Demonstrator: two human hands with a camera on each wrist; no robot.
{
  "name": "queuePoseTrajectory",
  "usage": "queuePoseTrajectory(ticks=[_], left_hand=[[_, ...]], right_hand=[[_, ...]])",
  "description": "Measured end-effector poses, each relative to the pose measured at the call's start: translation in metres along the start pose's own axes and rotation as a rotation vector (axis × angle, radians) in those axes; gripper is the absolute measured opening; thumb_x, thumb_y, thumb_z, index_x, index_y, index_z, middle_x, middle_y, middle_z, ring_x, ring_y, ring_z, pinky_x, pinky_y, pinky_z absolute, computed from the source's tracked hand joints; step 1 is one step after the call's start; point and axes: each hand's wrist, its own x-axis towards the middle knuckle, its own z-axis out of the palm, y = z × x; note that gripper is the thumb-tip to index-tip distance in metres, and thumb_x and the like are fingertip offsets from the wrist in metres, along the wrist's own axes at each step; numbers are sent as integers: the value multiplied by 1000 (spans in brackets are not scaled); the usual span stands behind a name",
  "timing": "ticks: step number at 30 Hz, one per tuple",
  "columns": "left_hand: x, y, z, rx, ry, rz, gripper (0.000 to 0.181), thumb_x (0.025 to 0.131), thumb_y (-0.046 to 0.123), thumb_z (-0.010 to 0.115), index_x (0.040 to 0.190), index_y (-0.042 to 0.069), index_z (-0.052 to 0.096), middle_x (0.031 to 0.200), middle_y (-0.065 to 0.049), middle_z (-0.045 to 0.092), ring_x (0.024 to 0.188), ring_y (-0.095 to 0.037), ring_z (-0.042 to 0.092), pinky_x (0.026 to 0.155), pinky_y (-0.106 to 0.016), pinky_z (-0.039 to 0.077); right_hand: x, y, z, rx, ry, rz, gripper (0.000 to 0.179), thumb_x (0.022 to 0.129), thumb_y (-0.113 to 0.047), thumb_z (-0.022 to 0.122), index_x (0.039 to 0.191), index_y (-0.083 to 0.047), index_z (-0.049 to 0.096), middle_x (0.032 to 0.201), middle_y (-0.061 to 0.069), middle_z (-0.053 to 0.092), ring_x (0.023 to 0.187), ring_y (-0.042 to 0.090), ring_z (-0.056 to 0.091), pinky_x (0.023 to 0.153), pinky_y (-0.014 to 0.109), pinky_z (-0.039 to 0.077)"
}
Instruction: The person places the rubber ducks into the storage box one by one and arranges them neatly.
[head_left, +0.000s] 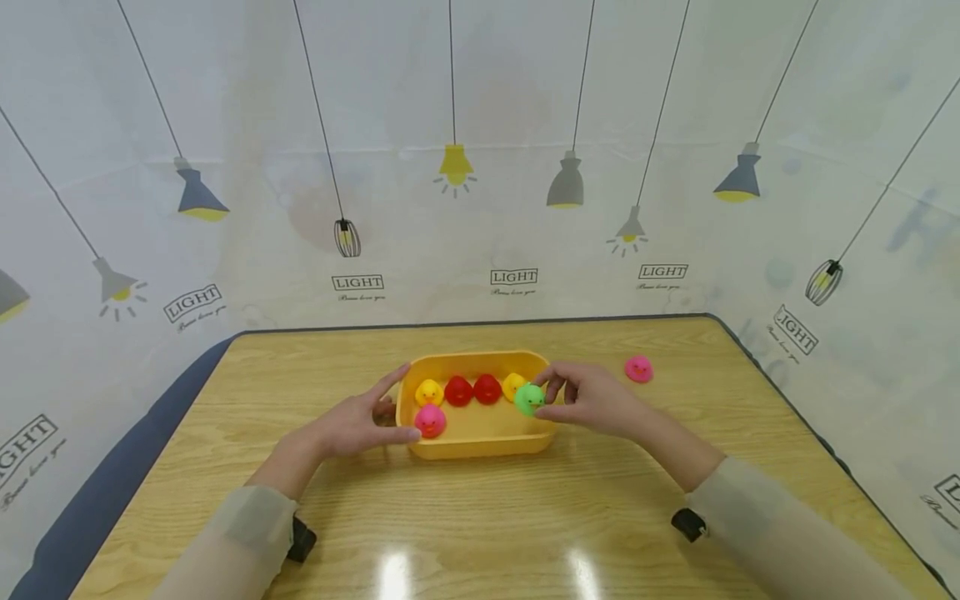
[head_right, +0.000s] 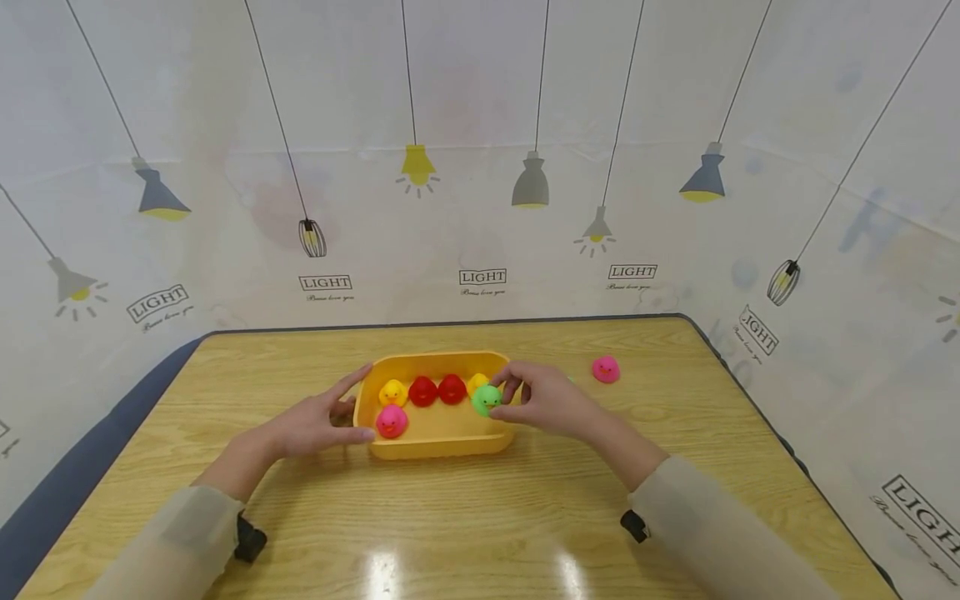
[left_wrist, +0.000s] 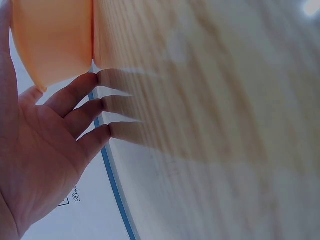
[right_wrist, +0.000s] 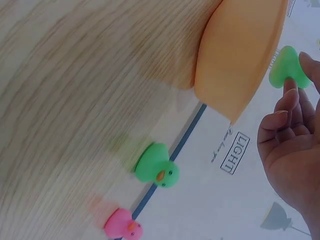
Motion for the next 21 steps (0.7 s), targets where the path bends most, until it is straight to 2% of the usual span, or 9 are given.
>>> queuePoseTrajectory(ticks=[6, 14, 21], left_hand=[[0, 0, 0, -3, 0, -7, 115, 87, 76, 79, 173, 55, 6, 169, -26, 48, 156, -53, 45, 125, -79, 32], [0, -2, 0, 12, 0, 9, 115, 87, 77, 78, 173, 55, 4, 167, -27, 50, 155, -54, 46, 125, -78, 33], [0, -1, 1, 2, 1, 8, 115, 87, 78, 77, 173, 55, 5, 169, -25, 49, 156, -52, 46, 125, -79, 32]], right_hand=[[16, -10, 16, 19, -24, -14, 31, 95, -26, 89, 120, -15, 74, 97, -4, 72, 78, 20, 60, 68, 24, 50], [36, -20, 36, 19, -52, 43, 33, 95, -31, 89, 121, -17, 74, 98, -5, 71, 82, 22, 61, 69, 25, 51], [49, -25, 52, 38, -74, 50, 30, 95, -30, 89, 117, -17, 74, 97, -5, 71, 82, 20, 59, 70, 25, 49]])
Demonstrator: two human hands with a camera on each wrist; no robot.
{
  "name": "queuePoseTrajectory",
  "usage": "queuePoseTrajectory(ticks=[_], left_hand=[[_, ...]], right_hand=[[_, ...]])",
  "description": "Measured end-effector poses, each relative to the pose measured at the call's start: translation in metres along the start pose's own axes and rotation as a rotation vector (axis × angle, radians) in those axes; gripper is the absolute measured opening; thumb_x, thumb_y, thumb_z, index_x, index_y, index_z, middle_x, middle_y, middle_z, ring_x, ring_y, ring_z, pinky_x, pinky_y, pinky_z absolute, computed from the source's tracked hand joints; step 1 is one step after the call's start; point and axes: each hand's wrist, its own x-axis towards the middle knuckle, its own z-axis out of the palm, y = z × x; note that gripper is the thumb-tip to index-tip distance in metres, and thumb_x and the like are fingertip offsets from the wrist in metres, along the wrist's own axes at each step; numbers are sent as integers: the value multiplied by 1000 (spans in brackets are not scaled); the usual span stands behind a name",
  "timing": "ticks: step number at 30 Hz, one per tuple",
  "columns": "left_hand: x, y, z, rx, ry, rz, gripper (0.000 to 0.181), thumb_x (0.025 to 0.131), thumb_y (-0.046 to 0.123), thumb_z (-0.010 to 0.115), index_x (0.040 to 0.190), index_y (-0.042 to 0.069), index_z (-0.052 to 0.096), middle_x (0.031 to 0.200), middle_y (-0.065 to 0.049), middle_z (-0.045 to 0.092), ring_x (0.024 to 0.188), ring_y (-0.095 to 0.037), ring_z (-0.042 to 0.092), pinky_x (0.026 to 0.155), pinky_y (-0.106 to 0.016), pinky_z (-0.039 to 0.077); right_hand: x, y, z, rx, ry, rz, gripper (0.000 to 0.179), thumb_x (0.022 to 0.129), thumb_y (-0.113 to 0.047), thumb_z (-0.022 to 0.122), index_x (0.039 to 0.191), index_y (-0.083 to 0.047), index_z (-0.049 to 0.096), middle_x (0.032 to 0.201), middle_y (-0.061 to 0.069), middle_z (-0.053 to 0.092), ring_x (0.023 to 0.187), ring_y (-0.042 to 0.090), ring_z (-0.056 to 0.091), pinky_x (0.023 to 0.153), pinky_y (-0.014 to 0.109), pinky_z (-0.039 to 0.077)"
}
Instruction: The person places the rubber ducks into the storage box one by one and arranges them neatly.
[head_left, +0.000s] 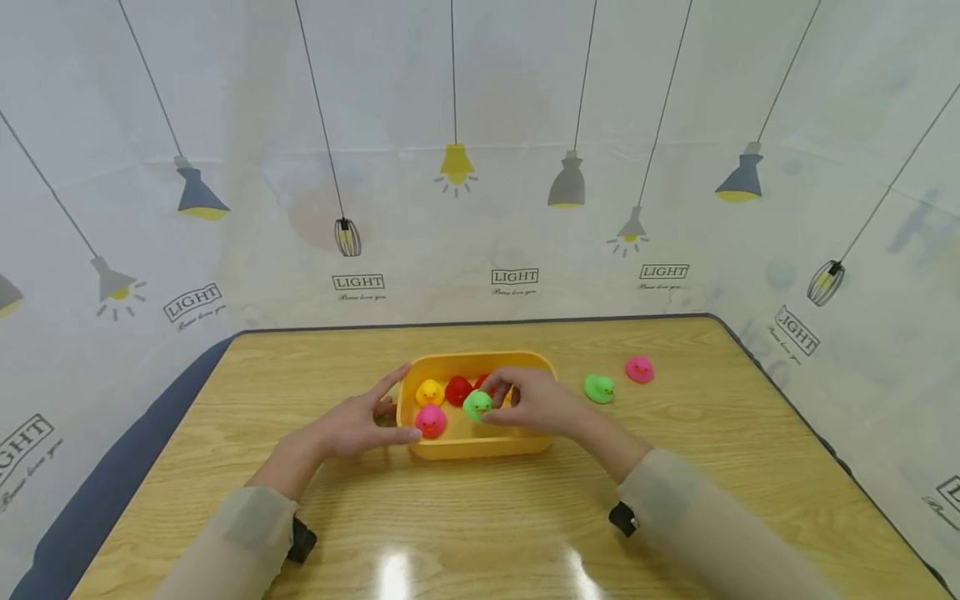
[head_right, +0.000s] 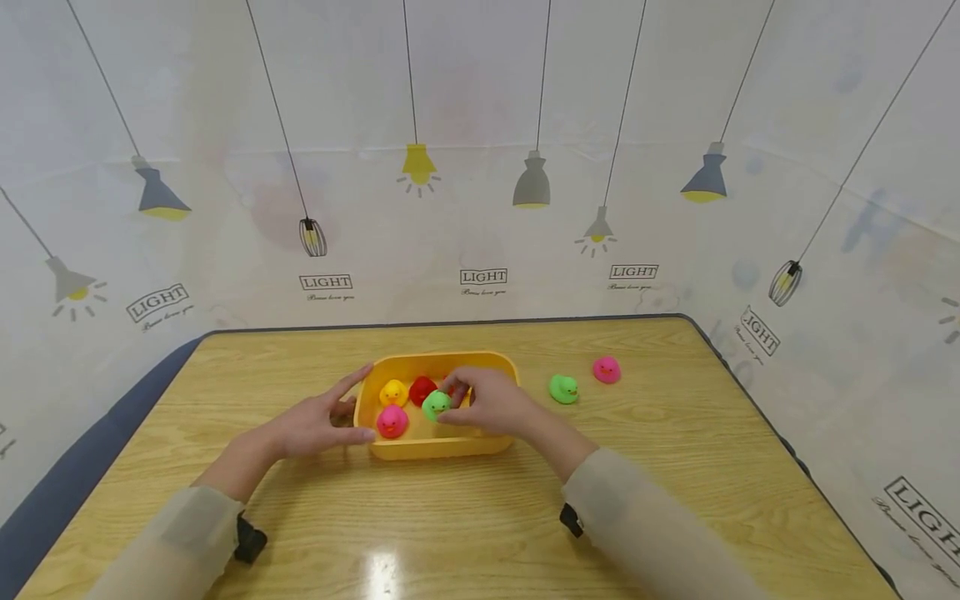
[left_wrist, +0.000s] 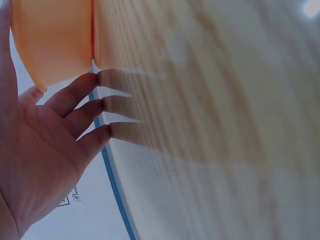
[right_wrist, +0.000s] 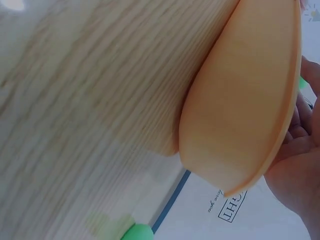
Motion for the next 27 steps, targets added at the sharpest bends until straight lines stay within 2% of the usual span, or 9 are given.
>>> queuePoseTrajectory(ticks=[10, 19, 27], left_hand=[[1, -1, 1, -4, 1, 1, 114, 87, 78, 77, 173, 55, 6, 168, -25, 50, 155, -53, 46, 124, -80, 33], [1, -1, 0, 6, 1, 6, 114, 87, 78, 77, 173, 57, 5, 167, -26, 50, 155, -54, 47, 123, -81, 33], [0, 0, 1, -3, 0, -8, 113, 88, 75, 78, 172, 57, 5, 168, -26, 49, 154, -54, 47, 123, -80, 34]], right_hand=[[13, -7, 15, -28, -4, 37, 32, 96, -33, 88, 121, -19, 74, 99, -6, 72, 89, 15, 62, 76, 26, 54], [20, -2, 24, -2, -61, 100, 31, 95, -34, 89, 119, -22, 72, 98, -4, 71, 72, 17, 63, 66, 29, 58], [25, -2, 29, -76, -97, 124, 27, 94, -33, 90, 111, -21, 73, 92, -4, 70, 78, 16, 61, 71, 28, 54]])
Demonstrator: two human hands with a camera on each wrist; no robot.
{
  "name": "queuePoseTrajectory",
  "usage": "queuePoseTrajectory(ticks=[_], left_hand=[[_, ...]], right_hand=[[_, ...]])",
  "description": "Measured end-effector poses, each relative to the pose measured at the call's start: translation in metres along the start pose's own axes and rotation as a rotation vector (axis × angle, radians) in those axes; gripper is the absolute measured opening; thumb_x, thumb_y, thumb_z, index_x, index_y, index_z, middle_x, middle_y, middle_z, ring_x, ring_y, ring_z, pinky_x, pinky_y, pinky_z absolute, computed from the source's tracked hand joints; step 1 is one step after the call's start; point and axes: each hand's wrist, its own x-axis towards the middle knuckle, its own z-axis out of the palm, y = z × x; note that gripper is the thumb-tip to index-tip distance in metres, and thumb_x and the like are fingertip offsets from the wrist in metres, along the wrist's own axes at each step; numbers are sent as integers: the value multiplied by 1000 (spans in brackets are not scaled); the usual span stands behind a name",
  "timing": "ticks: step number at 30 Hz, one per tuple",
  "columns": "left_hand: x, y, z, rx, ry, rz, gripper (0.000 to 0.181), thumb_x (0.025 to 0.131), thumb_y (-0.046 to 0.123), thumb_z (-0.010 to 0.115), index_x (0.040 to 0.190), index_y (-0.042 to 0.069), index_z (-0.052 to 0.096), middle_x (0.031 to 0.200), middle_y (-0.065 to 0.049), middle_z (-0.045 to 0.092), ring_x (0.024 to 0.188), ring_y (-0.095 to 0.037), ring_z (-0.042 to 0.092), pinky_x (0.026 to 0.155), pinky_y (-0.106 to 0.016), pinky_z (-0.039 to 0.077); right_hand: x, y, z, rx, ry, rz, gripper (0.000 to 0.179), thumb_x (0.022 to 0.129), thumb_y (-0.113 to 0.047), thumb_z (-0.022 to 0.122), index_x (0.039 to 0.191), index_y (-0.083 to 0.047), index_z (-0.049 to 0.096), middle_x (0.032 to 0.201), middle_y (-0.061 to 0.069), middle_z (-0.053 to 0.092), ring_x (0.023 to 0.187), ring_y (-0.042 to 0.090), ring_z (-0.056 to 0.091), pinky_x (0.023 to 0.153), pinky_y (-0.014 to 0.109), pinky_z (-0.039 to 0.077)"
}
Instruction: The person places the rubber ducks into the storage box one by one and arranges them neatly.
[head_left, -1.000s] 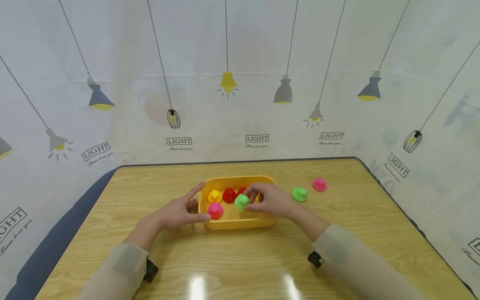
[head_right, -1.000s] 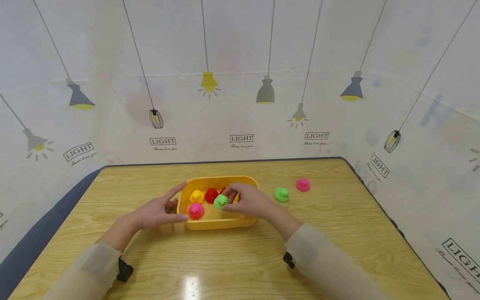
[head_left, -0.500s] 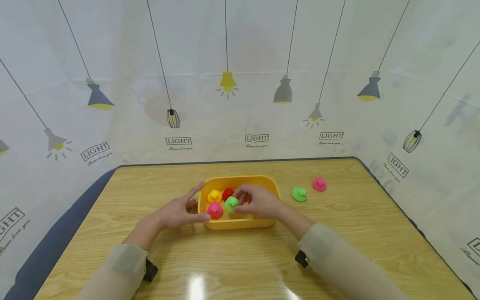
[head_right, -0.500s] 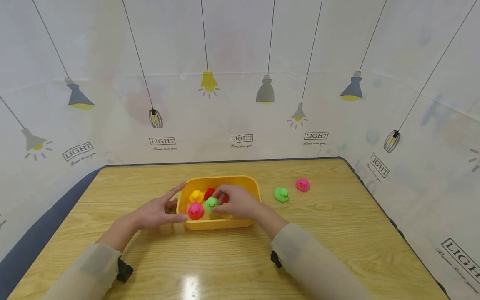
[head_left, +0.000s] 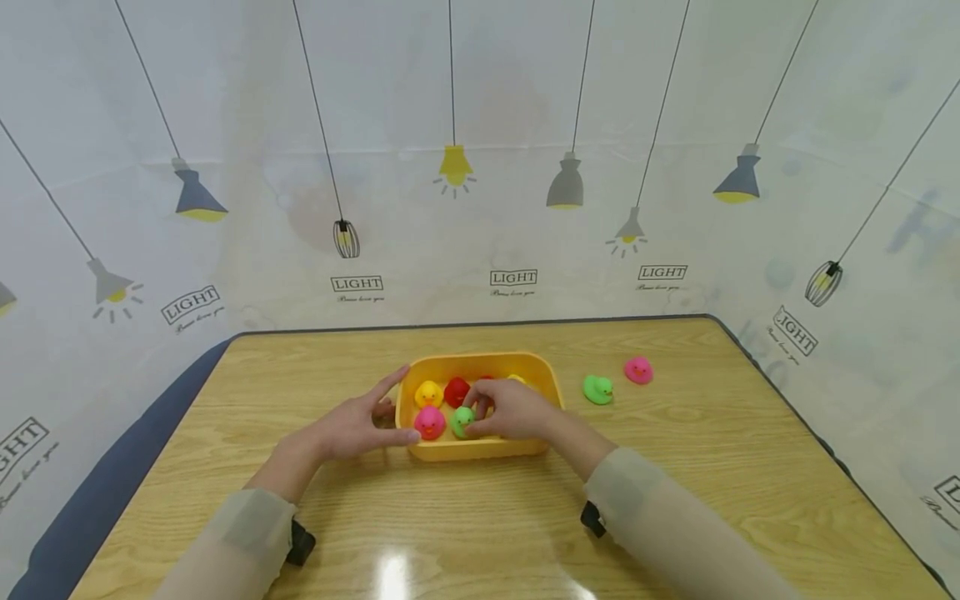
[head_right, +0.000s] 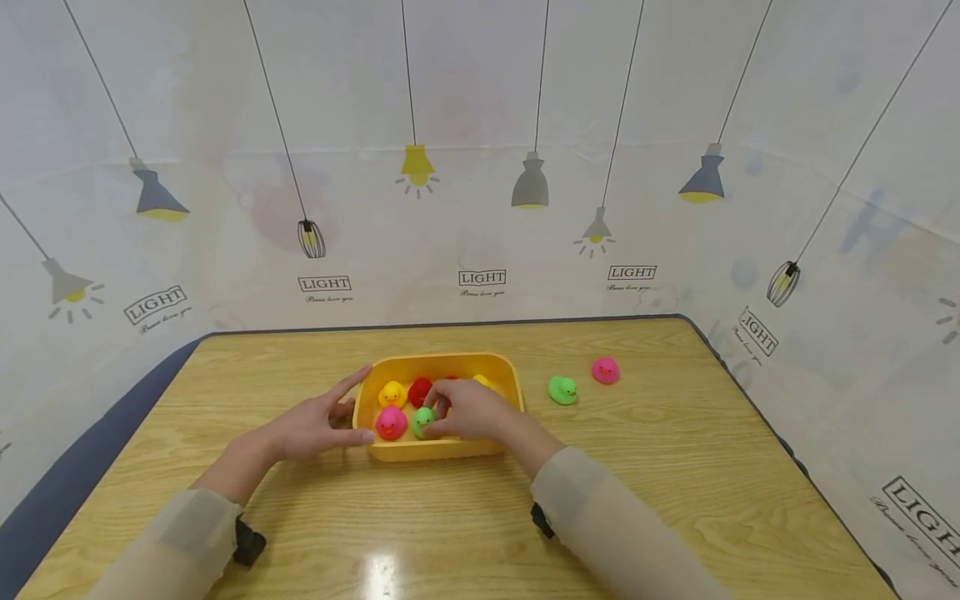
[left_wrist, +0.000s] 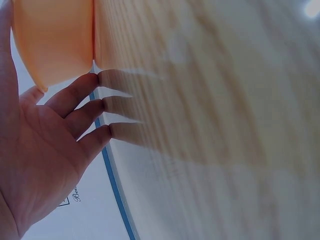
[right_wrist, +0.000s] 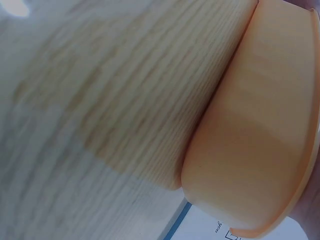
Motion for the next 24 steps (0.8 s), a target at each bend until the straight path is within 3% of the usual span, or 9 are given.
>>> queuePoseTrajectory(ticks=[7, 24], left_hand=[[0, 0, 1, 5, 4, -2, 113, 88, 76, 78, 172, 57, 5, 167, -26, 50, 154, -53, 48, 123, -80, 34], [0, 0, 0, 9, 5, -3, 112, 89, 75, 77, 173, 57, 5, 168, -26, 49, 154, -54, 47, 123, -81, 34]], right_hand=[[4, 0, 2, -15, 4, 2, 28, 93, -28, 91, 113, -18, 73, 92, -4, 69, 84, 16, 62, 77, 28, 54], [7, 1, 3, 41, -17, 18, 28, 95, -28, 89, 115, -18, 74, 95, -3, 71, 82, 17, 62, 74, 27, 54]])
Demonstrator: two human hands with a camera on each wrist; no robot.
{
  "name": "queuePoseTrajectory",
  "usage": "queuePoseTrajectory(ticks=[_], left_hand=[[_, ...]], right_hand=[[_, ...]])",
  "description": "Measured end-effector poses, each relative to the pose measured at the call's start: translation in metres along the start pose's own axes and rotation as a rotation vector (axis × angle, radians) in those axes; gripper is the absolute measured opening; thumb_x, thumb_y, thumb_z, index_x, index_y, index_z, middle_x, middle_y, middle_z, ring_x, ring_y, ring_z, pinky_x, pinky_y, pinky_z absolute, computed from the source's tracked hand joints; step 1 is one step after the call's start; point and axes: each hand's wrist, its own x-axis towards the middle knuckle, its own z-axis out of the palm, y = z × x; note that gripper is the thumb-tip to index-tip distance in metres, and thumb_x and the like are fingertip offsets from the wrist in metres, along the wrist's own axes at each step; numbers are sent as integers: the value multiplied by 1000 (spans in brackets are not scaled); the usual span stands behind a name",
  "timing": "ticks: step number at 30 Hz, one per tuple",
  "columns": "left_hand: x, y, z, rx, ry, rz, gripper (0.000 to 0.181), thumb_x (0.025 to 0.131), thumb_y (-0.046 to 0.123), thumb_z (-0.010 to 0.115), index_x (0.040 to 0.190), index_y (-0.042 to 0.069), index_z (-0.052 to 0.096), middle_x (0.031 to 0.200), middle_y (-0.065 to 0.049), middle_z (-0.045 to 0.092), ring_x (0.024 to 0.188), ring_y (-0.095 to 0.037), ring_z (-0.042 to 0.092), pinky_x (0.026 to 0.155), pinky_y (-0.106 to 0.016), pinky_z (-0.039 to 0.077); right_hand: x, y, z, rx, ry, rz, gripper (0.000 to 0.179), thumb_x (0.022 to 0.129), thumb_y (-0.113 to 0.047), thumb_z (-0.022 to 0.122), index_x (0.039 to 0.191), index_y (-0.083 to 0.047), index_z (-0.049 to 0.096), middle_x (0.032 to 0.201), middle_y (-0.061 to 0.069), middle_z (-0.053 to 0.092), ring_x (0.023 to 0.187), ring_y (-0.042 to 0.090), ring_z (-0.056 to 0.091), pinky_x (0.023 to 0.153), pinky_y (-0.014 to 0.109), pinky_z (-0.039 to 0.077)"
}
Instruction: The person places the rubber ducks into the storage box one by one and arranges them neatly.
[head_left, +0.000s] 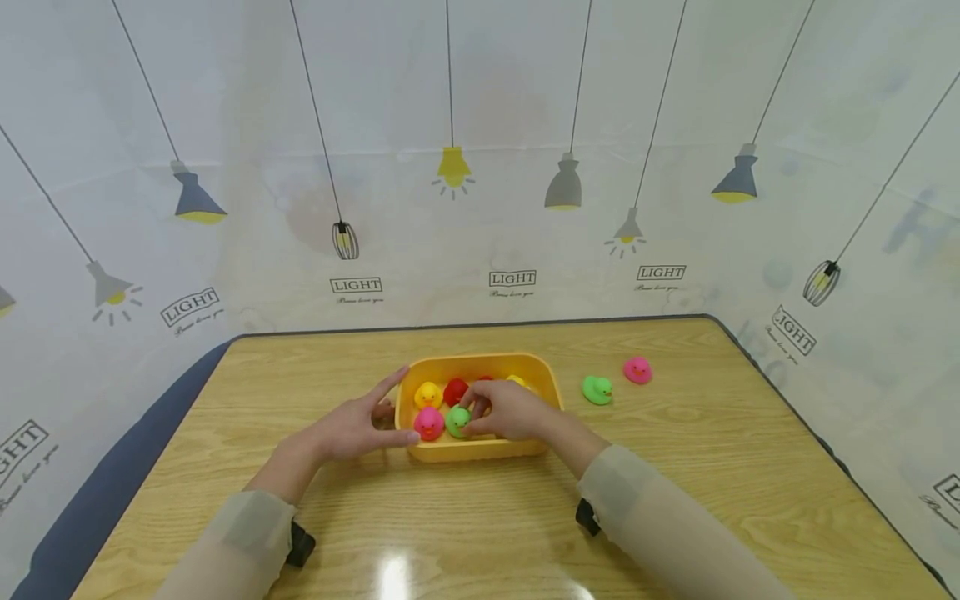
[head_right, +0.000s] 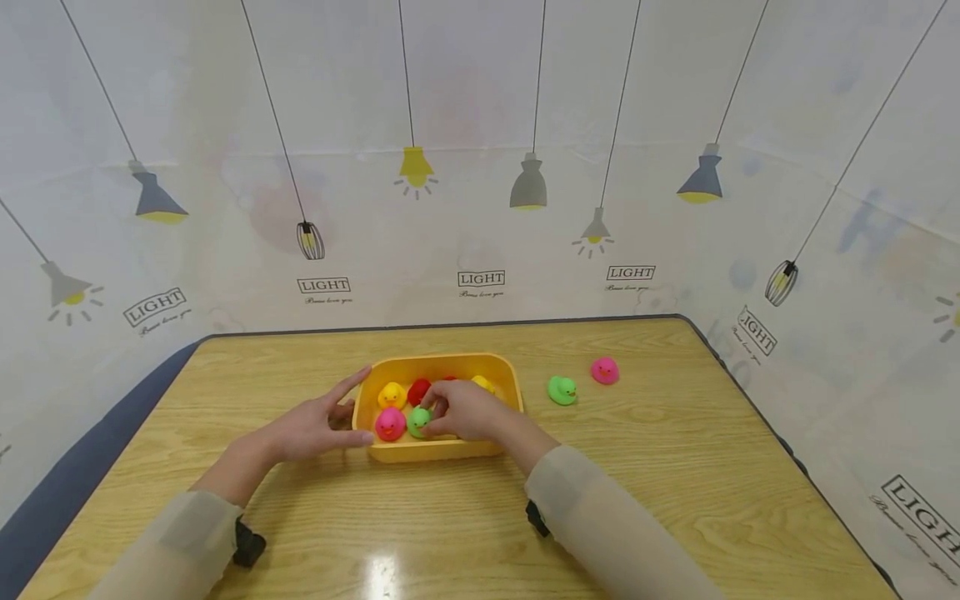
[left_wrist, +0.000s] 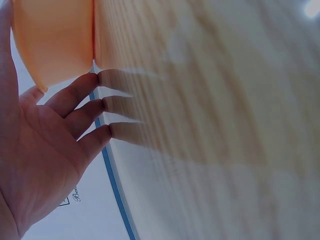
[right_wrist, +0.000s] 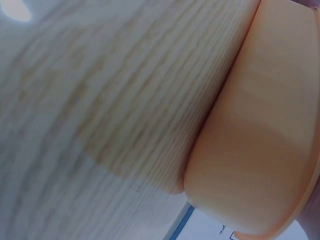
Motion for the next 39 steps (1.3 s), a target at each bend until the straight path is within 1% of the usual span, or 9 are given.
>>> queuePoseTrajectory(ticks=[12, 16, 20, 24, 27, 32, 36, 39], left_hand=[[-1, 2, 1, -1, 2, -2, 112, 89, 75, 77, 173, 56, 6, 167, -26, 50, 153, -53, 48, 123, -80, 34], [0, 3, 1, 7, -2, 8, 112, 89, 77, 76, 173, 55, 5, 167, -27, 50, 154, -55, 47, 123, -80, 34], [0, 3, 1, 12, -1, 11, 113, 88, 78, 76, 173, 55, 5, 168, -28, 49, 154, -55, 47, 124, -80, 34], [-1, 3, 1, 12, 0, 12, 113, 89, 76, 77, 173, 54, 5, 167, -28, 49, 154, -55, 47, 124, -78, 34], [-2, 3, 0, 12, 1, 11, 113, 90, 74, 77, 174, 54, 5, 167, -29, 49, 154, -55, 47, 124, -78, 35], [-2, 3, 0, 9, 4, 15, 113, 90, 74, 78, 174, 53, 4, 167, -29, 49, 154, -55, 46, 124, -79, 33], [-2, 2, 1, 11, 6, 25, 114, 89, 75, 78, 174, 54, 4, 167, -29, 48, 155, -56, 46, 125, -78, 32], [-1, 3, 0, 13, 6, 26, 115, 89, 75, 78, 174, 54, 4, 167, -29, 48, 155, -56, 45, 125, -79, 32]], right_hand=[[-1, 2, -2, -14, 10, -13, 28, 95, -28, 89, 116, -18, 74, 95, -4, 72, 85, 17, 63, 76, 28, 55], [-5, 4, -6, -16, 21, -24, 30, 94, -29, 90, 117, -18, 74, 97, -4, 71, 86, 17, 63, 76, 27, 55], [-11, 6, -13, 2, 21, -23, 29, 96, -26, 88, 120, -16, 74, 99, -3, 71, 87, 18, 63, 74, 27, 56], [-18, 9, -21, 8, 19, -24, 29, 98, -24, 85, 123, -13, 74, 100, -2, 71, 87, 19, 64, 73, 29, 58], [-26, 12, -26, -14, 28, -41, 30, 99, -26, 84, 124, -12, 74, 100, -3, 71, 86, 18, 63, 74, 29, 57], [-40, 19, -38, -55, 64, -86, 33, 98, -28, 85, 124, -11, 74, 98, -6, 72, 81, 17, 62, 71, 28, 54], [-55, 26, -47, -50, 94, -126, 33, 98, -28, 86, 124, -10, 74, 97, -6, 73, 81, 17, 62, 71, 25, 52], [-66, 30, -55, -39, 108, -143, 31, 98, -28, 85, 123, -12, 75, 98, -7, 74, 81, 17, 63, 72, 24, 53]])
